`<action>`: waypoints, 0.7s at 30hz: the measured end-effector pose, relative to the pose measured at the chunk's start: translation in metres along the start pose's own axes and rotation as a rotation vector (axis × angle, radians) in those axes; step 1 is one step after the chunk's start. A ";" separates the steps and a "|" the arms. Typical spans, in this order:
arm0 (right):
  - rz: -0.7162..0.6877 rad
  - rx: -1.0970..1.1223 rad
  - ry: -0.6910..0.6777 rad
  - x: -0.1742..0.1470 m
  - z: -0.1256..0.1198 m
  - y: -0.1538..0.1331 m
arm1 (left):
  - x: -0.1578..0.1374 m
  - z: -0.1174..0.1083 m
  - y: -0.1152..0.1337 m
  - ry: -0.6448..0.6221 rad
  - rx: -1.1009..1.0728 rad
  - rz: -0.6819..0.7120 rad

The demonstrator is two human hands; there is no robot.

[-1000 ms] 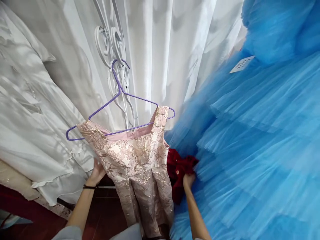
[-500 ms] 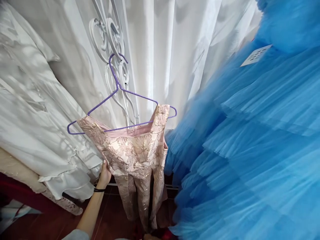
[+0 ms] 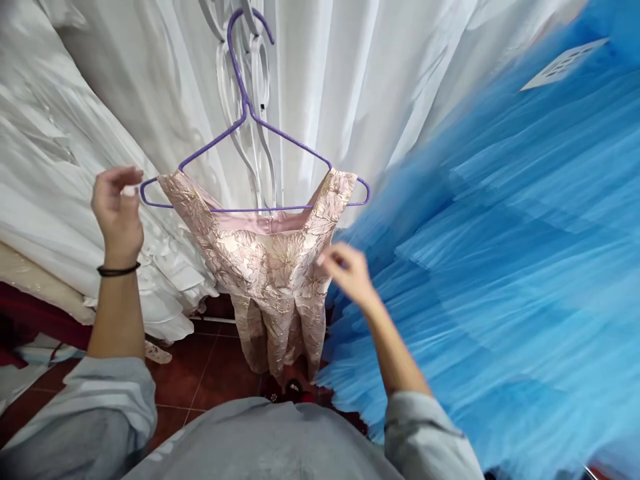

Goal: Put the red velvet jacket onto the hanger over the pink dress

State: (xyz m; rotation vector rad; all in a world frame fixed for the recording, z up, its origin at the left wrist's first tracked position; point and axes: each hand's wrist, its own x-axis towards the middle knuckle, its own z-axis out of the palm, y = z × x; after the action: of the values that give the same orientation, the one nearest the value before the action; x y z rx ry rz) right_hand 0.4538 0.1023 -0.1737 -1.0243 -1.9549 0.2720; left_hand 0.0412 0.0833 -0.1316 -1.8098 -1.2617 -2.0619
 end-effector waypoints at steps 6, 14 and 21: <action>-0.144 -0.182 -0.068 0.123 -0.051 0.015 | 0.035 0.025 0.018 -0.338 0.449 0.090; -0.018 0.190 -0.192 0.100 -0.051 0.050 | -0.009 -0.034 -0.039 -0.043 0.153 -0.349; 0.487 0.513 0.060 -0.004 0.058 0.090 | -0.189 0.022 -0.084 -0.113 -0.308 -0.931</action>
State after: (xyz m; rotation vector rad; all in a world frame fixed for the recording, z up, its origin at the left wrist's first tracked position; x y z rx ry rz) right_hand 0.4584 0.1677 -0.2582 -1.1223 -1.4407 0.9466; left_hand 0.0612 0.0736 -0.3383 -1.6098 -2.2376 -2.7342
